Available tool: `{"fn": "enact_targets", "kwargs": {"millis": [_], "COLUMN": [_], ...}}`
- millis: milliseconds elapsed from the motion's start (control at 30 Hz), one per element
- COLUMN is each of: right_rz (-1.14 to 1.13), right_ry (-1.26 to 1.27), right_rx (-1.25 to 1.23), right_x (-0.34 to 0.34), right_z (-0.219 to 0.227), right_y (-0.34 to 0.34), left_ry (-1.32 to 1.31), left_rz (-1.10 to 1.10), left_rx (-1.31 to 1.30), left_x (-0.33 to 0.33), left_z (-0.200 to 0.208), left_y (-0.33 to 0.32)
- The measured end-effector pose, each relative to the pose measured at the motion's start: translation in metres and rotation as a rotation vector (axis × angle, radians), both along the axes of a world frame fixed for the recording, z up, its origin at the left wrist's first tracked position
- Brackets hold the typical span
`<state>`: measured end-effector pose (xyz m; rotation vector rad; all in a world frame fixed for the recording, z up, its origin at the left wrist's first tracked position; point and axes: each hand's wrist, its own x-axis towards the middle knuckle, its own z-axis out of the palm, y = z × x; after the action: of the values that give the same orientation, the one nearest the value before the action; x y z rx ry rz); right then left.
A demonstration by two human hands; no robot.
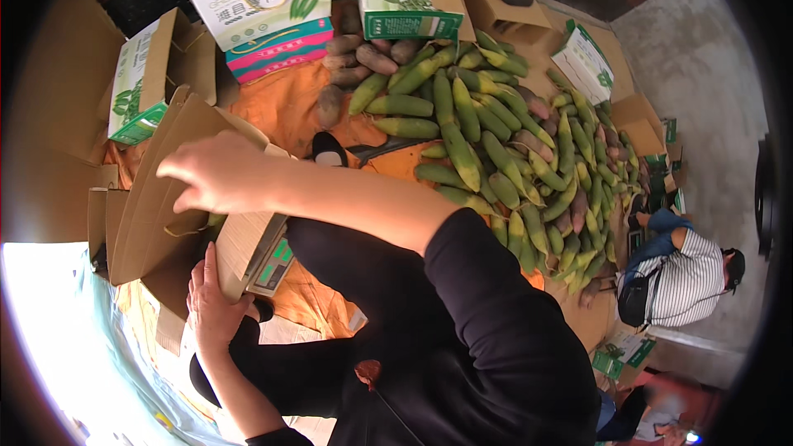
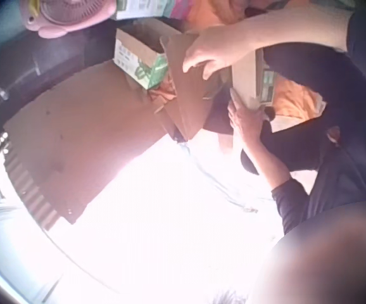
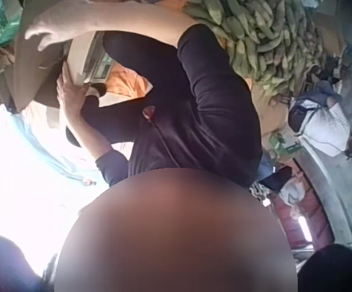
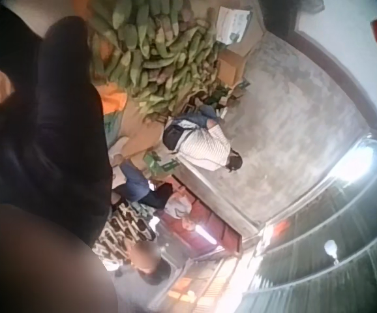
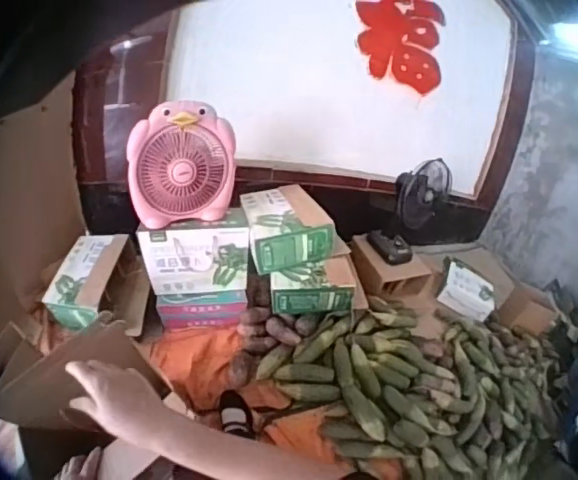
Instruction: The recorder is packing vegetables into cardboard boxes, weighing them on a scale, and organizing them on the floor.
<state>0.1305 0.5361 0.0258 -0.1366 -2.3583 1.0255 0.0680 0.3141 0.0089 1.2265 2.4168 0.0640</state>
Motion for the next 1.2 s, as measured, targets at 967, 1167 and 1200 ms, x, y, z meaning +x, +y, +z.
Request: {"fn": "enact_targets", "kwargs": {"millis": [967, 1167, 1200], "right_rz": [-0.61, -1.092, -1.084], "right_ry": [-1.242, -1.331, -1.329], "right_rx": [-0.461, -0.545, -0.536], "right_x": [0.397, 0.405, 0.407], "right_z": [-0.348, -0.331, -0.331], "right_y": [-0.036, -0.043, -0.045], "left_ry": [-0.094, -0.03, -0.045], "left_rz": [0.058, 0.095, 0.102], "left_rx": [0.092, 0.08, 0.081], "left_x": [0.006, 0.01, 0.009], "left_z": [-0.015, -0.009, -0.007], "left_y": [0.002, 0.004, 0.005]}}
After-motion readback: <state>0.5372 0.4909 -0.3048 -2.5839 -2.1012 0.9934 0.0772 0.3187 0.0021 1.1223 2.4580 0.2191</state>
